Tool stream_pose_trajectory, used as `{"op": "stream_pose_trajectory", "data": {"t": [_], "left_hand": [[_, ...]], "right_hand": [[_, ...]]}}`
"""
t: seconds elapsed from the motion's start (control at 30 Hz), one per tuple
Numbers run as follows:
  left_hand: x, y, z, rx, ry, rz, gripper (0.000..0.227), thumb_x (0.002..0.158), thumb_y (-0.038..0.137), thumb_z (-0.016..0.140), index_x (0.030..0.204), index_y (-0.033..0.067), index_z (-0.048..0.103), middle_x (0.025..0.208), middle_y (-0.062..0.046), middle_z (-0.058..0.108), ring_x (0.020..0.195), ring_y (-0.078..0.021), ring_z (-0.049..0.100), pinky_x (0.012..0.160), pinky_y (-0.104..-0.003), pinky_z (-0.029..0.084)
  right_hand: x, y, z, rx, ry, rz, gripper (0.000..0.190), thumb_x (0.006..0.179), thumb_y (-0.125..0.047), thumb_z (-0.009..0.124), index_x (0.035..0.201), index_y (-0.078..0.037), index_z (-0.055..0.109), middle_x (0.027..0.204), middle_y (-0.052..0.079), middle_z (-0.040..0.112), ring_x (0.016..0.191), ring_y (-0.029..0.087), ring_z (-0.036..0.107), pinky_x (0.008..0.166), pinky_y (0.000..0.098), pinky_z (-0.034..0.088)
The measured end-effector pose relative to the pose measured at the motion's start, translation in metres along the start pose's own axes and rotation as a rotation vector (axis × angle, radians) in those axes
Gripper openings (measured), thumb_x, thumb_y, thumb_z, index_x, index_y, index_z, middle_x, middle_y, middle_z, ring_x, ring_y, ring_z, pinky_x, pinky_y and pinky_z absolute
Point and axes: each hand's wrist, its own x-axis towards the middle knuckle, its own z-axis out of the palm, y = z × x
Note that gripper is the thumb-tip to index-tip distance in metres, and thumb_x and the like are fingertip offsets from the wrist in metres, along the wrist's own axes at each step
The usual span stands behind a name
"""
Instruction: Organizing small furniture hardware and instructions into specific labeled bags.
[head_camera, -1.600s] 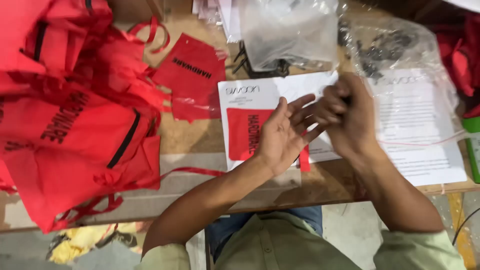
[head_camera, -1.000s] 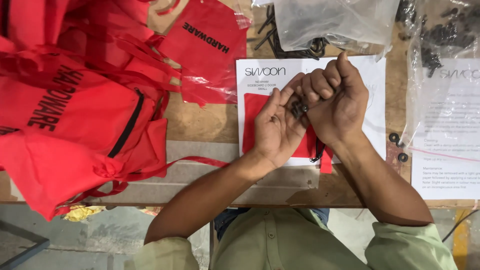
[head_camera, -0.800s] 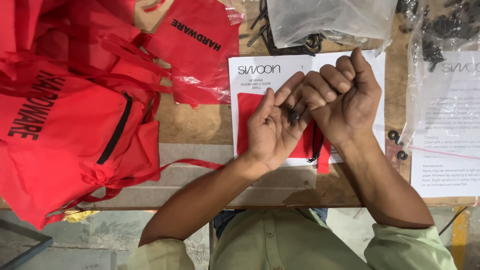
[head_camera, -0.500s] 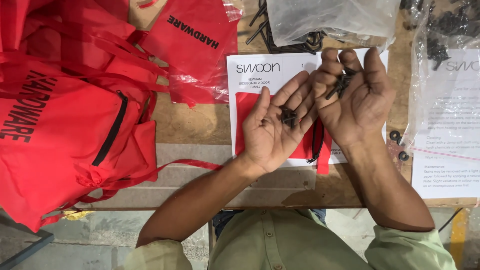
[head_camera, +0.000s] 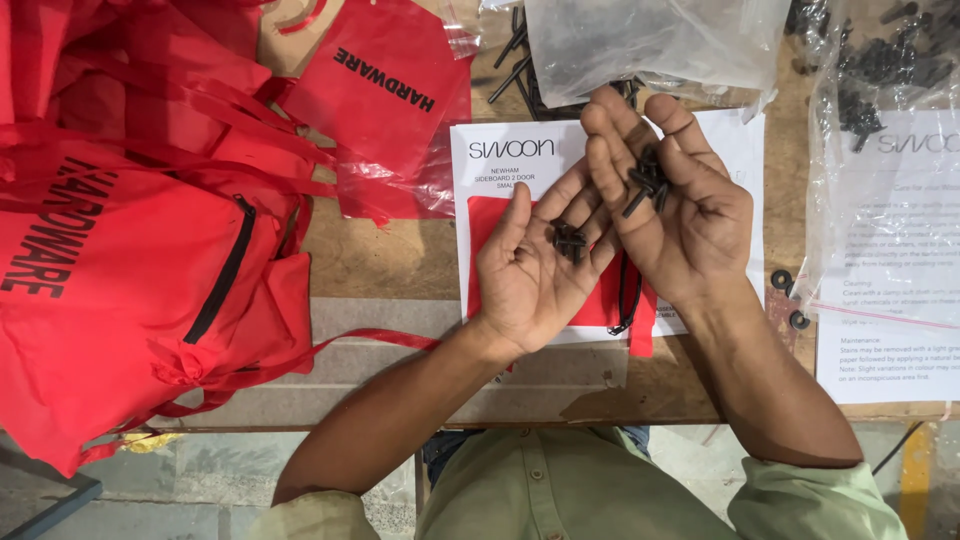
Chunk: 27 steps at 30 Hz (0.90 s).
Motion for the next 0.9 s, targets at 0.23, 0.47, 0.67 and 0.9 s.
{"op": "stream_pose_trajectory", "data": {"t": [0.23, 0.47, 0.67, 0.9], "left_hand": [[0.001, -0.002, -0.009, -0.036, -0.007, 0.0, 0.066, 0.115, 0.052, 0.033, 0.162, 0.0062, 0.036, 0.164, -0.01, 0.043, 0.153, -0.022, 0.039, 0.127, -0.04, 0.033], [-0.001, -0.015, -0.056, -0.164, -0.187, 0.01, 0.056, 0.128, 0.049, 0.033, 0.157, 0.0026, 0.043, 0.144, -0.008, 0.056, 0.135, -0.0197, 0.051, 0.123, -0.038, 0.038], [-0.001, -0.007, -0.014, 0.028, 0.01, -0.003, 0.063, 0.117, 0.051, 0.035, 0.161, 0.0069, 0.042, 0.15, -0.004, 0.056, 0.143, -0.0173, 0.047, 0.124, -0.039, 0.035], [0.0, -0.006, -0.004, 0.041, 0.013, -0.023, 0.065, 0.113, 0.052, 0.035, 0.16, 0.0066, 0.04, 0.153, -0.004, 0.054, 0.145, -0.0169, 0.047, 0.124, -0.038, 0.035]], "right_hand": [[-0.001, 0.001, 0.004, -0.069, -0.028, -0.021, 0.031, 0.111, -0.001, 0.045, 0.14, -0.001, 0.056, 0.162, 0.024, 0.046, 0.152, 0.034, 0.045, 0.134, 0.0455, 0.038], [-0.009, 0.007, 0.008, -0.266, -0.075, -0.119, 0.024, 0.113, -0.002, 0.047, 0.133, 0.001, 0.061, 0.155, 0.023, 0.052, 0.148, 0.034, 0.051, 0.128, 0.0454, 0.042], [-0.01, 0.011, 0.009, -0.361, -0.09, -0.169, 0.022, 0.114, -0.001, 0.048, 0.129, 0.003, 0.063, 0.151, 0.022, 0.054, 0.143, 0.033, 0.055, 0.127, 0.0449, 0.043], [-0.015, 0.015, 0.0, -0.35, -0.051, -0.218, 0.014, 0.111, 0.003, 0.047, 0.11, 0.001, 0.061, 0.113, 0.015, 0.061, 0.102, 0.022, 0.057, 0.099, 0.0359, 0.049]]}}
